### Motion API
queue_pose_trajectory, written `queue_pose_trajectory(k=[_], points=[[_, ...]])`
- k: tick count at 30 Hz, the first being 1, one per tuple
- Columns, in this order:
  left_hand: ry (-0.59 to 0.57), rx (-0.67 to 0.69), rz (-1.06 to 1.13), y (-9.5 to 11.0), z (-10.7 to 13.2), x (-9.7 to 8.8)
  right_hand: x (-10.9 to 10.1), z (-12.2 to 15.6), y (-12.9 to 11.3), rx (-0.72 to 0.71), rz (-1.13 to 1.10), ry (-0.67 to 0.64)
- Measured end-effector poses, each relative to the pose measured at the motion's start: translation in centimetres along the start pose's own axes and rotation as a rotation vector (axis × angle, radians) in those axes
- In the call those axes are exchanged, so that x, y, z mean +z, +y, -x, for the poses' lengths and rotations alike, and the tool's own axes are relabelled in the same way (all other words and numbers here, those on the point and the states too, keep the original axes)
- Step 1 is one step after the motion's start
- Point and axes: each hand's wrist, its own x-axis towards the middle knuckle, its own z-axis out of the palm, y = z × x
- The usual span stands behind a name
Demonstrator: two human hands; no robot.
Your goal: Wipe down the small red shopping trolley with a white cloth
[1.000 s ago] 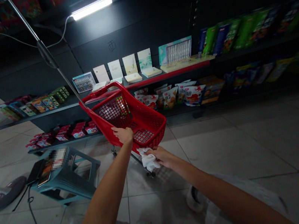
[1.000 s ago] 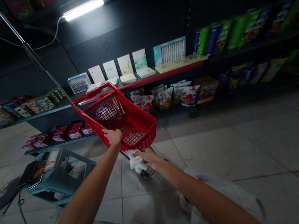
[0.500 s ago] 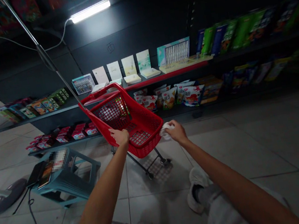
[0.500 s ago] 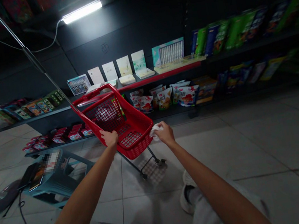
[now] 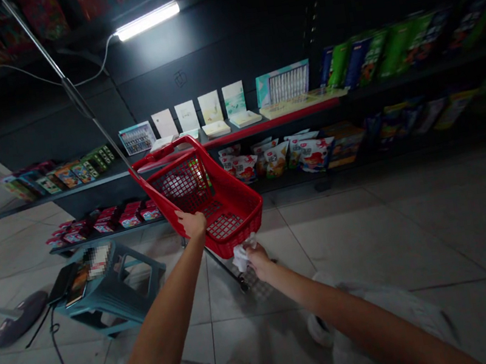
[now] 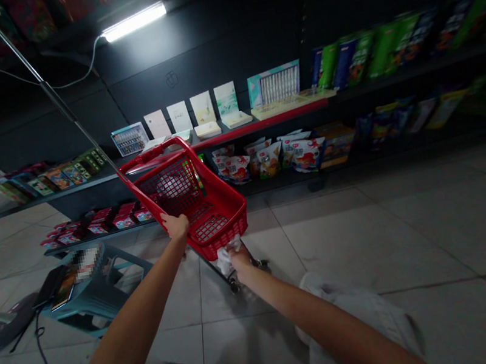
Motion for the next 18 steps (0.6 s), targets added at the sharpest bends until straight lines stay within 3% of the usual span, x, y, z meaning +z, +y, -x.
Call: queue_pose_trajectory(k=[3,6,11,18], points=[[-0.021,0.008,0.000,-0.3,-0.4,-0.5,2.1,2.7,0.1,0.140,-0.066,-0.240],[-0.017,0.005,-0.006,-0.4,-0.5,-0.5,4.2,4.5,-0.6,0.143,-0.198,-0.386],[-0.004,0.003,0.009,-0.1,-0.2,-0.1,5.5,4.9,-2.6,0.151,-0.290,-0.400],[-0.025,0.038,0.023,-0.9,-1.5,0.0,3.9,5.1,-3.6,0.165,-0.194,-0.440]])
